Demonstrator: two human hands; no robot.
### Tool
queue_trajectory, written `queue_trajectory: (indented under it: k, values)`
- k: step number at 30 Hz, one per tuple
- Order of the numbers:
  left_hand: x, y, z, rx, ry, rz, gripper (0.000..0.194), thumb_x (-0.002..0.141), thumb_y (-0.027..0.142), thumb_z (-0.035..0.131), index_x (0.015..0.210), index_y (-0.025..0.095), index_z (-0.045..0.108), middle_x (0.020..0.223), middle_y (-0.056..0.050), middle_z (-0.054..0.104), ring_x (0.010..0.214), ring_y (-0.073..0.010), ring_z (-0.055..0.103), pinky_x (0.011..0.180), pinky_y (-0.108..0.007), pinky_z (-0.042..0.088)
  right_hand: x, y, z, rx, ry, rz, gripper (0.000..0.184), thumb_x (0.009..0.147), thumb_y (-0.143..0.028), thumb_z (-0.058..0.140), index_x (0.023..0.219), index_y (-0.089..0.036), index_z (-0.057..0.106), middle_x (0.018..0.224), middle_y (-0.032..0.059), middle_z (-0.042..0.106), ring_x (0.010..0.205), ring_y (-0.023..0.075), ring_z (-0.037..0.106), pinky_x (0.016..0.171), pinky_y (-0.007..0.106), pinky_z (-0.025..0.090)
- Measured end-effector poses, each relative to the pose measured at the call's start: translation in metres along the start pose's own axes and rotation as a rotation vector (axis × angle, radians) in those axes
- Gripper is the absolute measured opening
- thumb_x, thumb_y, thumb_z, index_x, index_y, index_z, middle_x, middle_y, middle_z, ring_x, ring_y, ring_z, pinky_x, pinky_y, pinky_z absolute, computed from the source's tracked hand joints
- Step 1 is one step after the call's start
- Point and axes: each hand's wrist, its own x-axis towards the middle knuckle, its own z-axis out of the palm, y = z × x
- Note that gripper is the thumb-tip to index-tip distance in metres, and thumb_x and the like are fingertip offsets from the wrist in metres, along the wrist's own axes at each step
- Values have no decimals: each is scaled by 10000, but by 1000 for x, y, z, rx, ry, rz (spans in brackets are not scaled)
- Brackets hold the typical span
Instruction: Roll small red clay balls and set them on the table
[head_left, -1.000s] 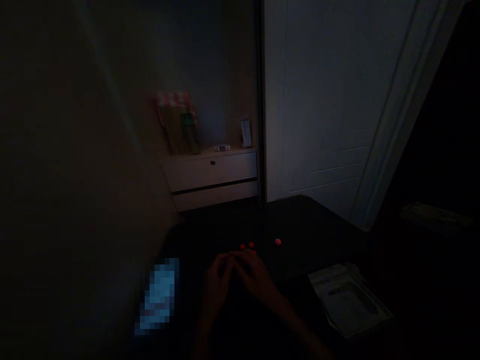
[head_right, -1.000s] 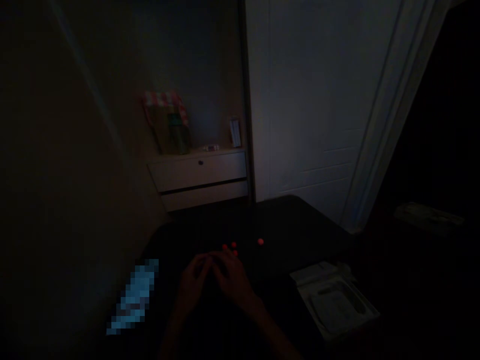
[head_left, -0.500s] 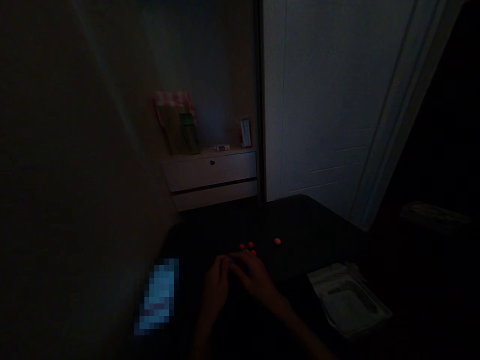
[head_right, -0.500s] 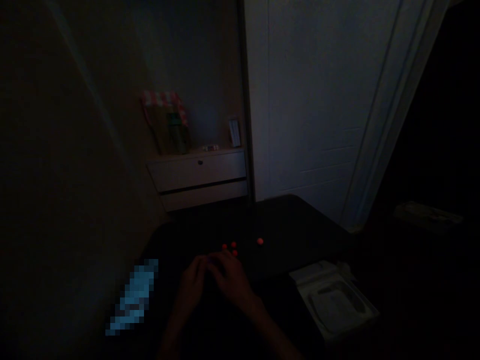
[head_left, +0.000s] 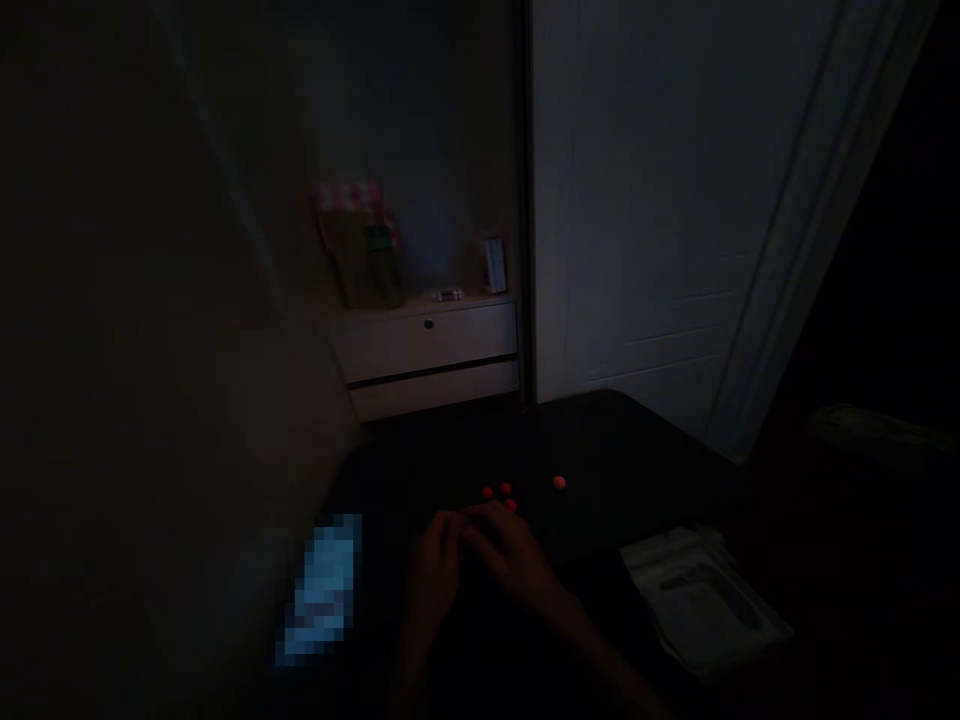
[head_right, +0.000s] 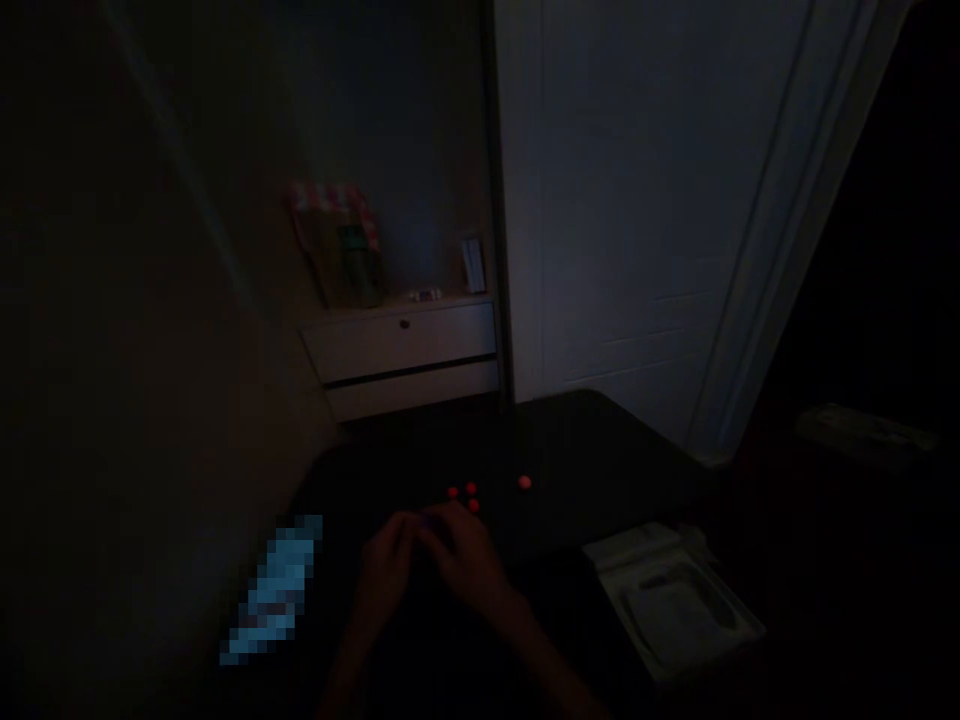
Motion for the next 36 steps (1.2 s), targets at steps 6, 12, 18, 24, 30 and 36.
queue_trajectory:
  k: [6,12,18,24,30,36]
  values:
    - [0,-1,-1,7,-11,13,441,921,589,471,815,226,698,762,-61,735,709,-242,684,685,-329,513,-1,0,-1,43,-11,24,231,1000,-351,643,1181,-223,707,1117,68,763,990,232,724,905,357,560]
    - [2,-1,1,-81,-16,6,454,932,613,492,872,212,698,857,-74,746,839,-265,711,790,-361,547,0,-2,0,55,14,43,243,1016,-355,621,1202,-228,713,1200,76,765,1103,256,717,1004,401,529]
    - [3,1,3,-129,-26,-7,450,934,620,527,996,213,709,999,-93,766,975,-283,716,900,-394,539,3,2,0,74,52,17,249,1032,-335,580,1229,-242,702,1248,76,748,1180,246,686,1064,405,501]
    - [4,0,1,-104,-28,10,519,905,677,536,955,201,737,976,-106,770,935,-289,710,899,-404,538,2,12,4,38,152,29,266,1022,-383,606,1218,-245,720,1265,91,735,1238,264,648,1161,465,425]
    - [2,4,1,-129,-59,1,500,895,664,578,962,198,744,970,-86,779,937,-276,715,890,-381,539,3,14,2,63,154,19,272,1026,-404,604,1192,-248,753,1230,94,748,1235,269,647,1181,490,402]
    - [3,1,3,-171,-48,-15,462,908,624,586,981,191,731,1003,-100,784,965,-279,727,891,-383,551,2,9,1,36,6,-21,304,1026,-326,583,1282,-265,735,1309,100,718,1342,275,583,1168,482,418]
